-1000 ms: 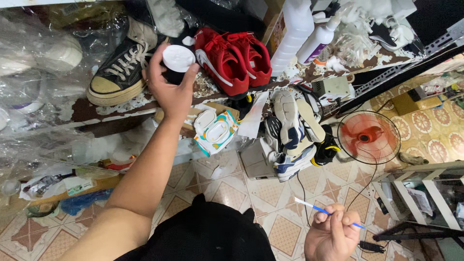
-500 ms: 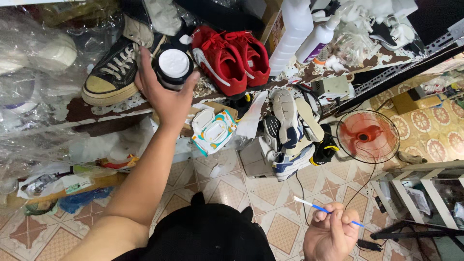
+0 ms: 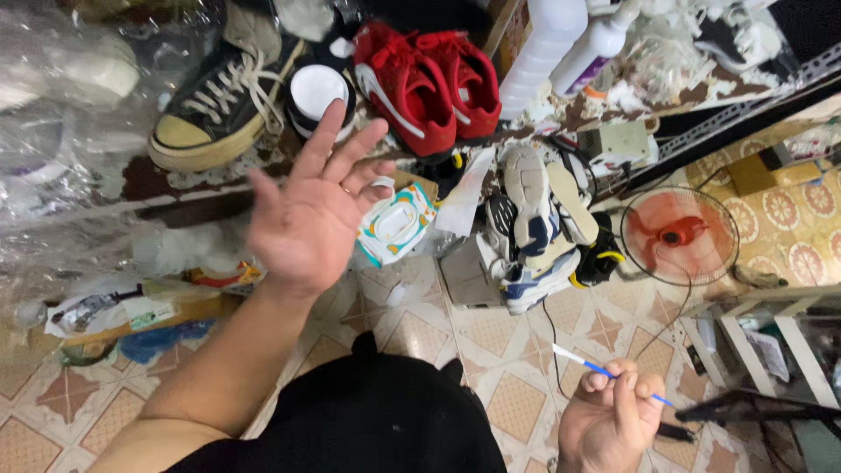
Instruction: The person mixes white paint in a small container, then uses a blue paintbrush to apply white paint to the side and sole of a red sneaker. The person repeatedly dips the brush into the paint and carefully coats the shoe's white stripe and sole edges.
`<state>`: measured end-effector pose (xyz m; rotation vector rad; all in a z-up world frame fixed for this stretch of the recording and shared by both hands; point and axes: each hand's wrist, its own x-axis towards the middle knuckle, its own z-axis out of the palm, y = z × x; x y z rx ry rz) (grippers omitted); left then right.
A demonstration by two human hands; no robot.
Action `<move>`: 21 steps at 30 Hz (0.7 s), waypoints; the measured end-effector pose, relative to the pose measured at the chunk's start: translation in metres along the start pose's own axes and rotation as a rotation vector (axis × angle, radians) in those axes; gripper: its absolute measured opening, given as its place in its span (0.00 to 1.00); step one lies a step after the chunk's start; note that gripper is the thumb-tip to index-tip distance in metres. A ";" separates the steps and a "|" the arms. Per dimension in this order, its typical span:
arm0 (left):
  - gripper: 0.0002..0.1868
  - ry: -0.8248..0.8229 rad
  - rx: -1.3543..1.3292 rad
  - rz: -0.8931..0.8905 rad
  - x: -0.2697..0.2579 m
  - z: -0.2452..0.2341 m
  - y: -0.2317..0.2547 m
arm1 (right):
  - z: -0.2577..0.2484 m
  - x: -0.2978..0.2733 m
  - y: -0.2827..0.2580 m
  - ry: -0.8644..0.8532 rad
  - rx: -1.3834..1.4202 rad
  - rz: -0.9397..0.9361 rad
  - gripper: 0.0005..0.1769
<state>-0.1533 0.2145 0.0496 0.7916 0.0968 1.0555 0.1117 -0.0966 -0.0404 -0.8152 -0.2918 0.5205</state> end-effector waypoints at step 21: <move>0.36 0.518 0.754 -1.766 -0.300 -0.252 -0.145 | -0.006 -0.004 -0.018 0.041 -0.141 -0.039 0.17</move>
